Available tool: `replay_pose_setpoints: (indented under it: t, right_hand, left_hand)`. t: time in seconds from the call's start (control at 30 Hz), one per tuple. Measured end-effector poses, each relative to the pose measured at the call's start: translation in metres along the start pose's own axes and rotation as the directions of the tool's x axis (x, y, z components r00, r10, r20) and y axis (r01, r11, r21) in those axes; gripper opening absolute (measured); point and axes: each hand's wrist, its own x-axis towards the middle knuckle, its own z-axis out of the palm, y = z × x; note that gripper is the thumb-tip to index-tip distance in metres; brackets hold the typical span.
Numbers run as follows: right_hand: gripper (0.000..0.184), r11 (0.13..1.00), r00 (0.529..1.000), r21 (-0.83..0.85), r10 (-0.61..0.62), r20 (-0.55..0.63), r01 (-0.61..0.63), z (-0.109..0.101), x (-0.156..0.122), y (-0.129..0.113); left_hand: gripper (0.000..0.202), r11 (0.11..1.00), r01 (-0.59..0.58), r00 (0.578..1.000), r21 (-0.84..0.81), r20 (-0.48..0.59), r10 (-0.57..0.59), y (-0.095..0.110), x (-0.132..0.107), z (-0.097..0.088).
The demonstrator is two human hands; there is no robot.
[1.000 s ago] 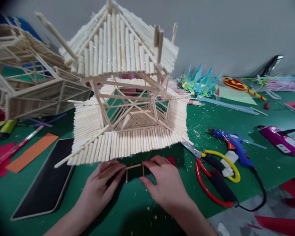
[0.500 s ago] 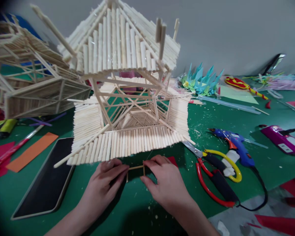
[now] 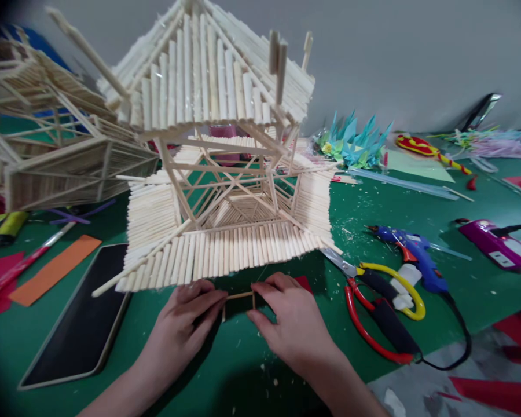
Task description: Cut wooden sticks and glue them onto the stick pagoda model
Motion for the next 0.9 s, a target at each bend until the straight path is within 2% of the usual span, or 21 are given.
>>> replay_pose_setpoints:
  t: [0.33, 0.5, 0.67, 0.8, 0.9]
  right_hand:
    - [0.03, 1.0, 1.0, 0.002, 0.001, -0.001, -0.001, 0.0, 0.001, -0.001]
    - [0.029, 1.0, 1.0, 0.001, -0.005, -0.007, 0.005, 0.0, 0.001, 0.0]
    - [0.029, 1.0, 1.0, -0.003, -0.011, -0.015, 0.011, 0.0, 0.001, -0.001]
    - [0.028, 1.0, 1.0, 0.008, -0.007, -0.024, 0.007, 0.001, 0.001, -0.001]
    - [0.028, 1.0, 1.0, 0.011, 0.0, -0.022, 0.0, 0.001, 0.001, 0.0]
  left_hand:
    - [0.019, 1.0, -0.003, 1.0, 0.012, 0.008, 0.003, 0.005, 0.005, -0.001]
    - [0.018, 1.0, 0.012, 0.997, 0.021, 0.071, -0.014, 0.007, 0.006, -0.004]
    - [0.02, 0.994, 0.019, 0.993, 0.109, 0.118, -0.032, 0.013, 0.01, -0.007]
    - [0.018, 0.982, -0.004, 0.985, 0.187, 0.172, -0.029, 0.019, 0.016, -0.006]
    - [0.017, 0.984, -0.003, 0.974, 0.18, 0.223, -0.038, 0.021, 0.02, -0.003]
